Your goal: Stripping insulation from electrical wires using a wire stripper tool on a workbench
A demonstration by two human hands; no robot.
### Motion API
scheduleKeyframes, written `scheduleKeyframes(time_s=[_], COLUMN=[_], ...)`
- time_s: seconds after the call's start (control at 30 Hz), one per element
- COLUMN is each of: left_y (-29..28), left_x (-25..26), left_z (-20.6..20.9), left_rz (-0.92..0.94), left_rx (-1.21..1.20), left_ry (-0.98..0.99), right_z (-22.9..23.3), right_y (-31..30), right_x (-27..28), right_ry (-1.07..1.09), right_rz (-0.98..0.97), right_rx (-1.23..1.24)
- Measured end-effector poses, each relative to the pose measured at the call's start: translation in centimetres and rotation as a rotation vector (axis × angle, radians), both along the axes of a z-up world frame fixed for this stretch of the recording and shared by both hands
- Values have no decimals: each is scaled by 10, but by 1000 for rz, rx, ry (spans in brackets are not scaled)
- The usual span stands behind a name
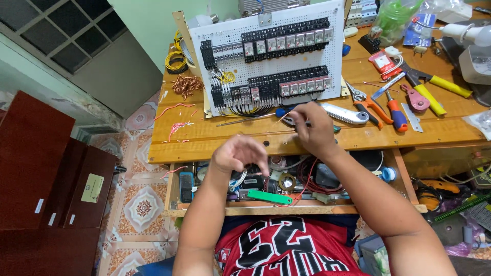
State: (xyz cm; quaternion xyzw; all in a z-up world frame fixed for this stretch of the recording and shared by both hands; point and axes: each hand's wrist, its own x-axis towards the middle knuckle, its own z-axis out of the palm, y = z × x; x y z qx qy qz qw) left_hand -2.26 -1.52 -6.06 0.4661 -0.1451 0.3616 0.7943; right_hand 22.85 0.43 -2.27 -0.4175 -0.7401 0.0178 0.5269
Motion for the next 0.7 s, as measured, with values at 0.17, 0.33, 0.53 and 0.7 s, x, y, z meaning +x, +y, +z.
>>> scheduleKeyframes(time_s=[0.17,0.33,0.53,0.7], left_y=[-11,5,20,16], left_x=[17,16,-3,0], left_z=[28,20,32,48], left_rz=[39,359,625,1061], left_rx=[-11,-165,-169,232], left_ry=[269,375,460,1046], right_z=[-10,8,44,44], right_y=[9,26,33,42], right_x=[14,50,91,106], right_ry=[265,352,493,609], right_rz=[-22,-221,-299,-233], right_rx=[-1,70,108,213])
